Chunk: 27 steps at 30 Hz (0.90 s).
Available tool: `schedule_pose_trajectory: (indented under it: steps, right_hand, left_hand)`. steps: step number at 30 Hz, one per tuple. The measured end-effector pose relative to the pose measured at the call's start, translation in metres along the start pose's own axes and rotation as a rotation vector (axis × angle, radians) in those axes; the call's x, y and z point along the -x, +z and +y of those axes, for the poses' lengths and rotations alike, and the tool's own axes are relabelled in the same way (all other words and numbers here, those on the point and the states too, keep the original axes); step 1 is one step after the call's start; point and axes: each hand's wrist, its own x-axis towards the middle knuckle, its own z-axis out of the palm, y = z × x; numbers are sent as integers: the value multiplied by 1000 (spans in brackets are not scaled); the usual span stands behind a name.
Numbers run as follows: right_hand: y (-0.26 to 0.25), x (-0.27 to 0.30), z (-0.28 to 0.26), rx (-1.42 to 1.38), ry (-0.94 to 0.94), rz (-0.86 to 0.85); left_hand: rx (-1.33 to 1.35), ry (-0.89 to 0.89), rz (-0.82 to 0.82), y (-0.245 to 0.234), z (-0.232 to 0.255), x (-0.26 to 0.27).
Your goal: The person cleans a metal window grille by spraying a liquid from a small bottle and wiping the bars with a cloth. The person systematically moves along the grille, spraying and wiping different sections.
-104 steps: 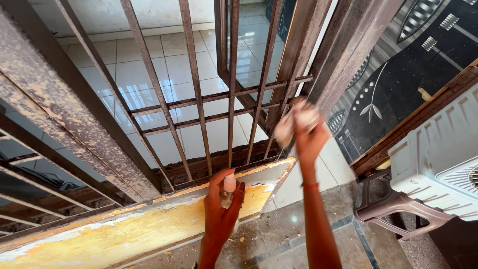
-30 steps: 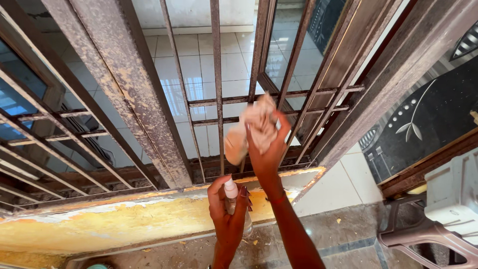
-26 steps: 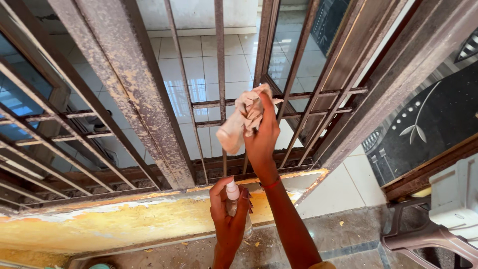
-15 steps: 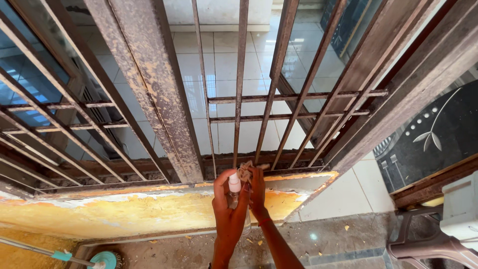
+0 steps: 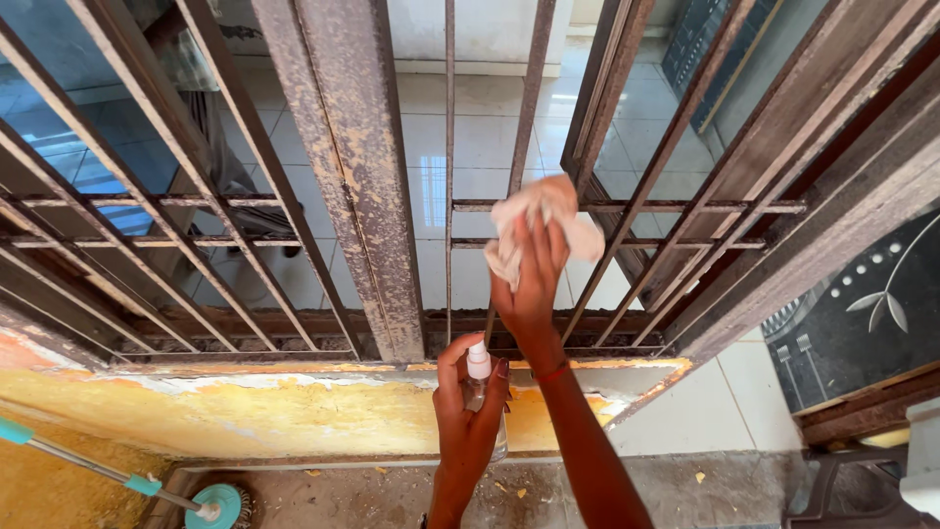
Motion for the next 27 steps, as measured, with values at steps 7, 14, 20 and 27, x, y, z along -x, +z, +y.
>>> schedule_pose_trajectory:
  steps: [7, 14, 20, 27]
  right_hand:
    - [4, 164, 15, -557, 555, -209]
    - [-50, 96, -1, -260, 515, 44]
    - [-60, -30, 26, -128, 167, 221]
    - [-5, 74, 60, -191, 284, 160]
  left_hand:
    - [-11, 38, -18, 4, -2, -7]
    - [17, -35, -40, 13, -2, -8]
    - [8, -65, -62, 16, -4, 1]
    - [-51, -25, -40, 23, -2, 2]
